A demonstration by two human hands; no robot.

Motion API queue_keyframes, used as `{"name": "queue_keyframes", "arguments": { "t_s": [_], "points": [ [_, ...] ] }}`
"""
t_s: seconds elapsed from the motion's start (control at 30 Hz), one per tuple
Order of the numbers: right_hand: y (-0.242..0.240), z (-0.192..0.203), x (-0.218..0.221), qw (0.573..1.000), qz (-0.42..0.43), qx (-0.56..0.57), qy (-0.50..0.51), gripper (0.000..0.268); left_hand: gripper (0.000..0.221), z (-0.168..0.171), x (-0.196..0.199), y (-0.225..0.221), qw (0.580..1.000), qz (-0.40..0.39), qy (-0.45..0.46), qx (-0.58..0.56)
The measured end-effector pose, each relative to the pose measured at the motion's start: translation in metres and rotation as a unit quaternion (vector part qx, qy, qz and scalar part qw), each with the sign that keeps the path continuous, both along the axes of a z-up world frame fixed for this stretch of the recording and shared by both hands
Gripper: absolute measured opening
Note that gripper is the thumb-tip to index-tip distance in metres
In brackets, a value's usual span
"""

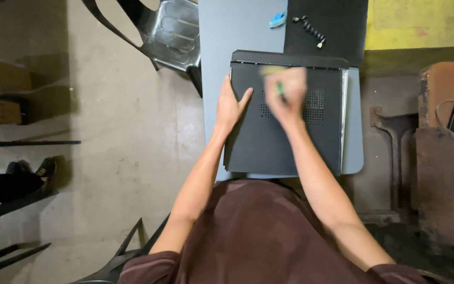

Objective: Using a brush to remove dust from the side panel of a computer case.

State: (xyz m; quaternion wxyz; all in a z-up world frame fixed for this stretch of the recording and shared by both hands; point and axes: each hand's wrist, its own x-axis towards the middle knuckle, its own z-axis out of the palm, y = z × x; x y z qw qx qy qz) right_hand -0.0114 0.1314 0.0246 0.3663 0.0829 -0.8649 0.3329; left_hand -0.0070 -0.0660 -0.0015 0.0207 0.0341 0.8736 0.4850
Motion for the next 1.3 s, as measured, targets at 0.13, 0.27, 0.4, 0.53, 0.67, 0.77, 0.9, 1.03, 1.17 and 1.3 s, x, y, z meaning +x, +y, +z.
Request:
{"name": "queue_keyframes", "arguments": {
  "t_s": [0.13, 0.27, 0.4, 0.53, 0.67, 0.77, 0.9, 1.03, 1.17, 1.3],
  "points": [
    [-0.044, 0.013, 0.007, 0.992, 0.110, -0.057, -0.036, 0.022, 0.088, -0.010, -0.002, 0.000, 0.999, 0.011, 0.032, -0.026],
    [-0.059, 0.007, 0.010, 0.995, 0.079, -0.043, -0.047, 0.021, 0.087, -0.015, -0.005, -0.002, 0.999, 0.003, 0.023, -0.028],
    [-0.002, -0.003, -0.010, 0.999, 0.015, -0.026, -0.042, 0.029, 0.093, -0.019, -0.005, -0.004, 0.999, 0.003, -0.002, -0.037],
    [0.028, 0.028, 0.002, 0.980, 0.092, 0.035, -0.171, 0.027, 0.093, -0.006, -0.004, -0.005, 0.999, -0.001, 0.000, -0.043],
    [0.040, 0.030, 0.008, 0.981, 0.014, -0.009, -0.194, 0.031, 0.092, -0.010, -0.004, -0.007, 0.999, 0.000, -0.002, -0.047],
    [0.080, -0.001, 0.000, 0.974, 0.036, -0.016, -0.221, 0.032, 0.091, -0.013, -0.008, -0.004, 0.999, -0.003, 0.008, -0.050],
    [0.055, -0.027, 0.018, 0.970, 0.108, 0.026, -0.215, 0.028, 0.089, -0.012, -0.006, -0.004, 0.999, -0.005, 0.015, -0.042],
    [0.046, 0.004, 0.016, 0.988, 0.050, 0.005, -0.144, 0.031, 0.090, -0.019, -0.008, -0.001, 0.999, -0.007, 0.021, -0.043],
    [0.042, -0.003, 0.015, 0.983, 0.087, -0.010, -0.162, 0.028, 0.088, -0.018, -0.008, -0.005, 0.998, -0.001, 0.045, -0.040],
    [0.042, -0.014, 0.033, 0.975, 0.111, 0.077, -0.176, 0.025, 0.090, -0.021, -0.006, -0.003, 0.998, -0.001, 0.027, -0.048]
  ]
}}
